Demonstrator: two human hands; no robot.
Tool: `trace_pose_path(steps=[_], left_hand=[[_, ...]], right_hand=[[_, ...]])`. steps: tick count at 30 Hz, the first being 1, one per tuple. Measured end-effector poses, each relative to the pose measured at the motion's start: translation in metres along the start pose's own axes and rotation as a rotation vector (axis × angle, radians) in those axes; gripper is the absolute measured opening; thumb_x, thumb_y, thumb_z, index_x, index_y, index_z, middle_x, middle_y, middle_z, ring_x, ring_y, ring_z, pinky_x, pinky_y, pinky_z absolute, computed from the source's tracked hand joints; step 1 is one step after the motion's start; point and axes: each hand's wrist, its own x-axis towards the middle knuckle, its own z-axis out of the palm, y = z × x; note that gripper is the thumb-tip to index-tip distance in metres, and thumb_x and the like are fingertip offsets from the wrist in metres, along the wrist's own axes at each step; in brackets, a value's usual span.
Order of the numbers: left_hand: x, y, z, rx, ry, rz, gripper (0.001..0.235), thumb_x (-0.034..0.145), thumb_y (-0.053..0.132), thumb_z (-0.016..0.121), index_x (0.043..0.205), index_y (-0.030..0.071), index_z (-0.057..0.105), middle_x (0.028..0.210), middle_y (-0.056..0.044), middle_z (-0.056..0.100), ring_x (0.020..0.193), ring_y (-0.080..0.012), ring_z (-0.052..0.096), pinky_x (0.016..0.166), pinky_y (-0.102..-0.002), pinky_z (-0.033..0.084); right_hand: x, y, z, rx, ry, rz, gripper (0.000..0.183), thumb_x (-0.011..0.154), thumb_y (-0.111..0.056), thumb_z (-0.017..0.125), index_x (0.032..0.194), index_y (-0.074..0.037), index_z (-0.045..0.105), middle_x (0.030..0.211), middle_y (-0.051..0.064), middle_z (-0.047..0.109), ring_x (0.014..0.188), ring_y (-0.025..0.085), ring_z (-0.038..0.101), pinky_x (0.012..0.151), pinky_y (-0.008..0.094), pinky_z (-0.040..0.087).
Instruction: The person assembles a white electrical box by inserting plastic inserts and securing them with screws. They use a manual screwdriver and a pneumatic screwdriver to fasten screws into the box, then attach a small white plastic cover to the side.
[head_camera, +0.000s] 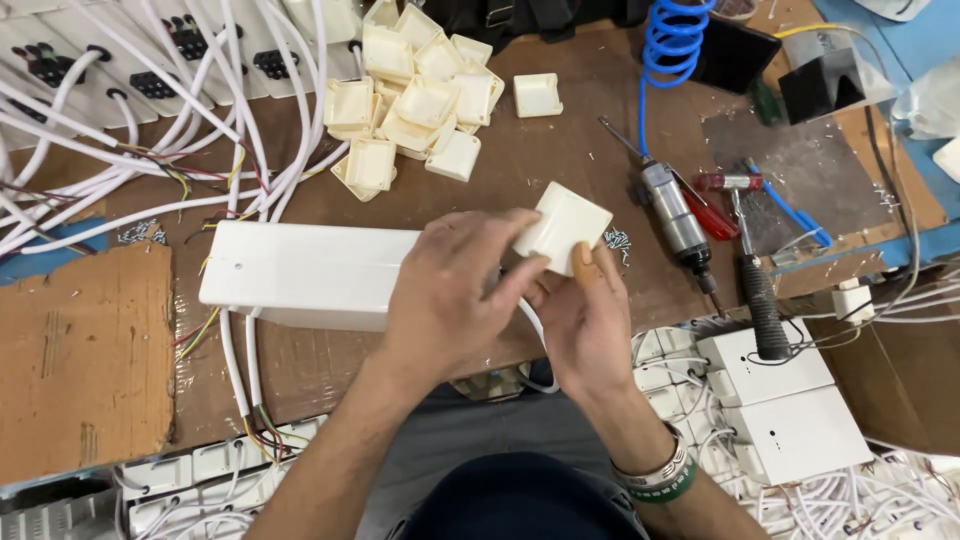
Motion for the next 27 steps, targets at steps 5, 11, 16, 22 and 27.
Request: trace_pose_path(steps=[5,11,16,22,27], left_hand=[[0.004,-0.007,-0.004,-0.359,-0.018,-0.183,0.039,0.09,0.01,0.074,0.126,0.002,0.061,0.113,-0.015,0.074,0.077,-0.0147,0.067,0.057,-0.023,0.056],[0.003,0.002,-0.013,-0.452,-0.259,-0.174,0.07,0.084,0.012,0.077,0.144,0.006,0.042,0.123,-0.018,0.072,0.084,-0.0198,0.078,0.061,-0.026,0.065],[0.005,-0.002,-0.016,-0.422,-0.323,-0.352,0.077,0.094,0.017,0.072,0.159,0.009,0.03,0.074,0.003,0.05,0.06,-0.0087,0.048,0.048,-0.023,0.042],[0.01,0.01,-0.021,-0.406,-0.316,-0.326,0.074,0.089,0.012,0.071,0.154,0.006,0.035,0.072,-0.001,0.066,0.059,-0.0127,0.057,0.056,-0.028,0.046],[0.0,-0.003,-0.01,-0.407,-0.304,-0.151,0.082,0.082,0.012,0.077,0.149,0.004,0.031,0.116,-0.02,0.076,0.108,-0.0292,0.078,0.078,-0.036,0.071]], right_hand=[[-0.007,0.003,-0.022,-0.008,-0.003,0.248,0.016,0.1,-0.016,0.064,0.105,-0.001,0.063,0.082,0.007,0.066,0.069,0.012,0.064,0.058,0.024,0.052],[-0.013,0.013,-0.037,0.16,-0.1,0.251,0.015,0.099,-0.007,0.064,0.11,0.004,0.062,0.083,0.011,0.069,0.064,0.014,0.067,0.056,0.023,0.059],[-0.006,-0.011,-0.018,-0.23,-0.204,0.131,0.023,0.105,-0.019,0.058,0.114,0.0,0.067,0.085,0.013,0.073,0.069,0.019,0.072,0.056,0.025,0.06],[-0.006,-0.041,-0.002,-1.618,-0.275,-0.516,0.085,0.07,-0.024,0.09,0.141,0.001,0.05,0.139,0.021,0.058,0.127,0.034,0.058,0.106,0.044,0.051],[-0.012,-0.031,0.008,-1.393,-0.188,-0.47,0.074,0.068,-0.004,0.08,0.137,0.002,0.054,0.123,0.015,0.068,0.106,0.023,0.068,0.092,0.033,0.057]])
